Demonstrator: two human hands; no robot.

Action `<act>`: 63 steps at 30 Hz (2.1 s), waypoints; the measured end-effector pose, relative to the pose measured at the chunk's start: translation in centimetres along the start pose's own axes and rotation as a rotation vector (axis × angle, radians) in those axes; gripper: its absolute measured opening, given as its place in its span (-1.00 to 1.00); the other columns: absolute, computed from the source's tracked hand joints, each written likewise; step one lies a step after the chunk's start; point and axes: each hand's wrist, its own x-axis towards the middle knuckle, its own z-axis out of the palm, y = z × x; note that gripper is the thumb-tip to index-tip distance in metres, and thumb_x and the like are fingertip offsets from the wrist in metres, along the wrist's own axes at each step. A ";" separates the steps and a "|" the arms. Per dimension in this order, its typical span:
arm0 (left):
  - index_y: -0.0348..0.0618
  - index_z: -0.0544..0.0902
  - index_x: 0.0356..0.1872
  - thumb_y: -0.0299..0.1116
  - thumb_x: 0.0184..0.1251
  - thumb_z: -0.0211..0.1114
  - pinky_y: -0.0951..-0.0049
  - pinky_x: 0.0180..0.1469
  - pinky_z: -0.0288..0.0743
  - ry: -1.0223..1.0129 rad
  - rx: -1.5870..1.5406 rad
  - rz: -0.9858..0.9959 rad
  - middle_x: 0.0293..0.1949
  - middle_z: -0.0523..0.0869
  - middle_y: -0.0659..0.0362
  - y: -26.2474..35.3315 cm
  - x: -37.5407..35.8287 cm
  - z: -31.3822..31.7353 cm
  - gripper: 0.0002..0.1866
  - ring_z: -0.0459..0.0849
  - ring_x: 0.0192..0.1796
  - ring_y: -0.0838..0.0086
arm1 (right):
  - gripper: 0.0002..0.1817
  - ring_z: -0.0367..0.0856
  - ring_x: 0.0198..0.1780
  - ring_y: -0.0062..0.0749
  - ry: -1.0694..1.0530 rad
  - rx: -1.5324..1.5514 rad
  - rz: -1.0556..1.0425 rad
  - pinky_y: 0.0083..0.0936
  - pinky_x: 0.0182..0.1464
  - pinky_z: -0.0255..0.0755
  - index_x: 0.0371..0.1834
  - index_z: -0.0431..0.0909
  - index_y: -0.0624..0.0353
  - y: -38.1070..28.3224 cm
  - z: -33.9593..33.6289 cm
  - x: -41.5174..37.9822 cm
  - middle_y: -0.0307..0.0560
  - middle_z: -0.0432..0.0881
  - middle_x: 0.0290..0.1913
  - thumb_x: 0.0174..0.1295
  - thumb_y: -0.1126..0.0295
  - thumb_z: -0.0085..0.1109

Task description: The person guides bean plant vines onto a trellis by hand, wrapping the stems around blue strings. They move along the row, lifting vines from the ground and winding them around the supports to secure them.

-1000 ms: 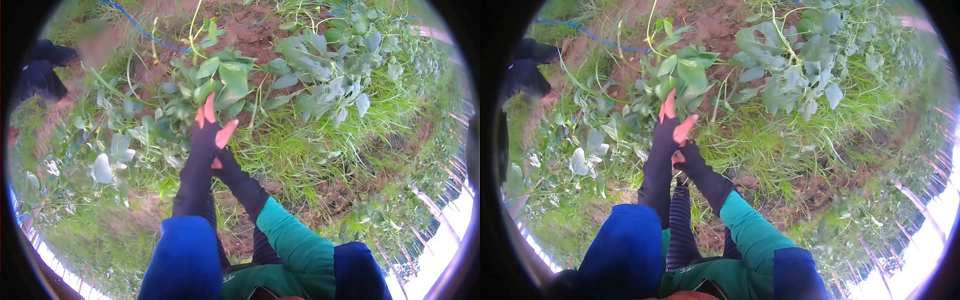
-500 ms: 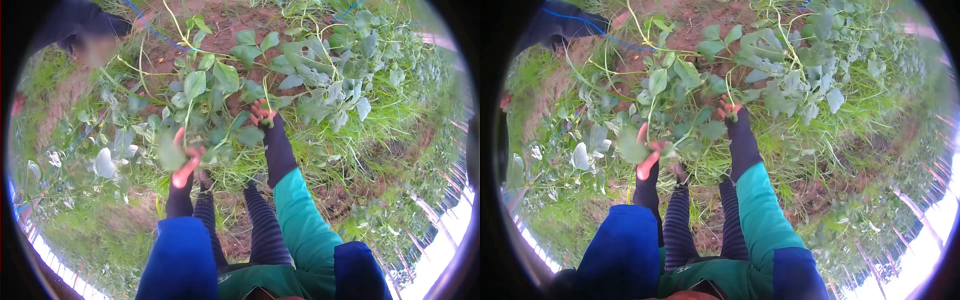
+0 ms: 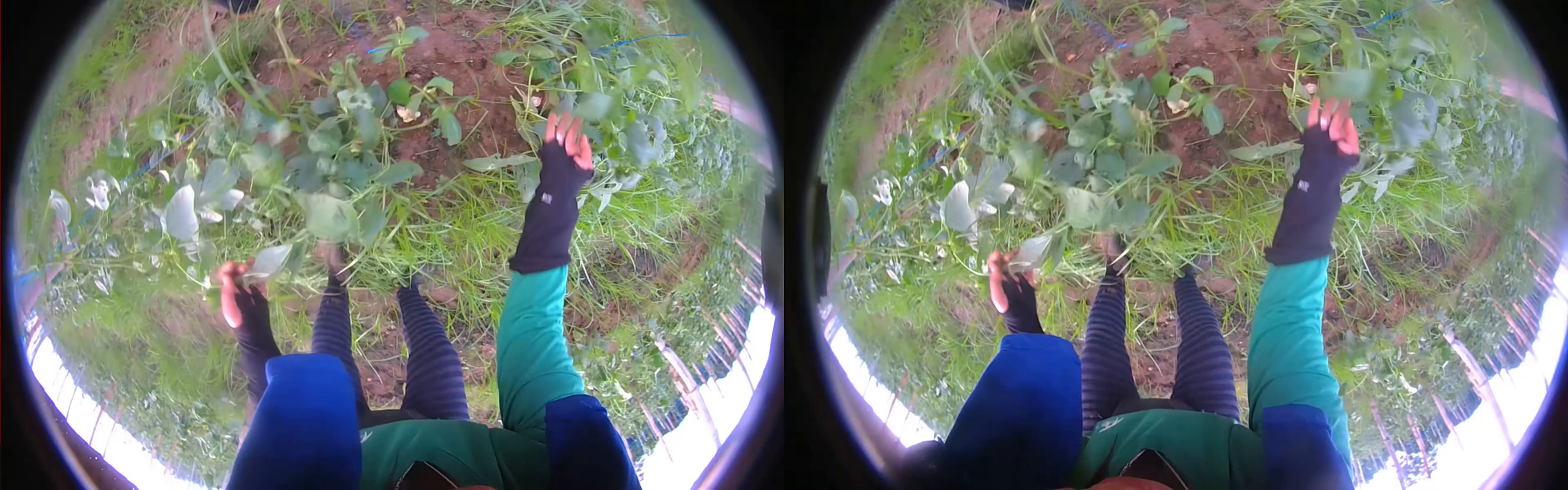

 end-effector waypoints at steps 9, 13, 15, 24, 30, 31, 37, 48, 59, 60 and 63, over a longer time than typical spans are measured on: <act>-0.13 0.32 -0.08 -0.06 0.22 -0.15 0.48 -0.16 0.20 -0.019 0.490 0.228 -0.23 0.40 0.14 3.8 -1.8 2.5 -0.60 0.31 -0.30 0.49 | -0.59 0.47 -0.15 -0.32 -0.296 0.324 0.845 -0.46 -0.11 0.36 -0.10 0.37 0.28 13.3 -7.5 -23.3 0.00 0.48 -0.15 -0.11 0.51 0.13; -0.14 0.38 -0.15 -0.14 0.19 -0.08 0.44 -0.27 0.28 -0.118 0.439 0.362 -0.28 0.45 0.08 4.0 -2.4 3.2 -0.68 0.40 -0.33 0.42 | -0.60 0.47 -0.16 -0.27 -0.388 -0.395 0.684 -0.33 -0.15 0.39 -0.06 0.31 0.25 18.3 -1.8 -29.9 -0.01 0.47 -0.16 -0.04 0.48 0.08; -0.14 0.42 -0.20 -0.20 0.15 -0.03 0.43 -0.32 0.31 -0.176 0.430 0.419 -0.31 0.48 0.04 4.0 -2.4 3.6 -0.72 0.44 -0.34 0.38 | -0.60 0.49 -0.20 -0.26 -0.546 -0.623 0.847 -0.30 -0.20 0.42 -0.04 0.28 0.23 18.6 1.7 -30.0 -0.03 0.47 -0.18 0.01 0.43 0.06; -0.22 0.46 -0.26 -0.25 0.06 0.03 0.40 -0.22 0.34 -0.387 0.327 0.492 -0.28 0.47 0.01 5.6 -3.2 4.9 -0.72 0.46 -0.32 0.33 | -0.55 0.51 -0.48 -0.35 -0.108 0.184 1.650 -0.44 -0.45 0.44 0.06 0.20 0.19 6.9 5.8 -25.8 -0.10 0.50 -0.30 0.10 0.32 -0.01; -0.17 0.52 -0.31 -0.43 -0.01 0.13 0.43 -0.19 0.36 -0.754 1.178 0.527 -0.28 0.51 0.05 8.2 -8.9 10.7 -0.82 0.50 -0.28 0.37 | -0.53 0.44 -0.66 -0.57 -0.367 -0.479 1.306 -0.69 -0.60 0.37 0.14 0.13 0.13 -7.9 3.8 -24.7 -0.15 0.54 -0.45 0.14 0.35 -0.09; -0.13 0.52 -0.29 -0.47 -0.05 0.16 0.42 -0.16 0.36 -0.904 1.193 0.509 -0.28 0.51 0.08 7.3 -9.8 10.7 -0.78 0.50 -0.27 0.36 | -0.53 0.44 -0.66 -0.57 -0.378 -0.485 1.300 -0.69 -0.60 0.37 0.14 0.13 0.13 -9.5 4.0 -24.6 -0.15 0.54 -0.45 0.14 0.35 -0.09; -0.01 0.50 -0.18 -0.43 -0.15 0.23 0.44 -0.29 0.40 -1.238 0.889 0.621 -0.33 0.49 0.21 -1.5 -16.7 13.0 -0.63 0.50 -0.32 0.37 | -0.59 0.37 -0.58 -0.58 -0.209 -0.397 1.418 -0.68 -0.50 0.30 0.04 0.27 0.16 -17.2 10.4 -23.3 -0.22 0.47 -0.42 0.16 0.20 -0.13; -0.23 0.31 -0.19 -0.47 0.13 -0.02 0.51 -0.25 0.41 -0.237 -0.347 0.089 -0.21 0.43 0.03 -21.5 4.9 -13.2 -0.79 0.45 -0.30 0.45 | -0.66 0.37 -0.54 -0.64 -0.304 -0.726 1.271 -0.68 -0.55 0.30 0.03 0.30 0.11 -13.3 -0.1 -24.9 -0.25 0.46 -0.54 0.19 0.31 -0.17; -0.12 0.32 -0.05 -0.25 0.14 0.05 0.62 -0.65 0.24 -0.023 0.070 -0.640 -0.61 0.34 0.31 -14.7 0.8 -4.7 -0.65 0.28 -0.67 0.61 | -0.69 0.44 -0.46 -0.61 -0.393 -1.085 1.190 -0.68 -0.47 0.38 -0.10 0.44 0.14 -13.5 -2.0 -29.9 -0.19 0.50 -0.44 0.16 0.26 -0.11; -0.12 0.32 -0.05 -0.25 0.14 0.05 0.62 -0.65 0.24 -0.025 0.075 -0.640 -0.61 0.34 0.31 -13.1 -0.9 -3.6 -0.65 0.28 -0.67 0.61 | -0.70 0.44 -0.48 -0.59 -0.407 -1.067 1.142 -0.66 -0.46 0.37 -0.15 0.47 0.17 -13.7 -2.1 -30.2 -0.15 0.50 -0.46 0.15 0.24 -0.10; -0.20 0.36 -0.11 -0.26 0.20 -0.02 0.67 -0.74 0.11 -0.063 0.027 -0.618 -0.67 0.28 0.33 -7.8 -5.9 0.3 -0.70 0.18 -0.72 0.66 | -0.69 0.44 -0.50 -0.59 -0.480 -1.002 1.180 -0.65 -0.44 0.35 -0.15 0.46 0.17 -14.6 0.1 -30.2 -0.13 0.50 -0.46 0.15 0.24 -0.10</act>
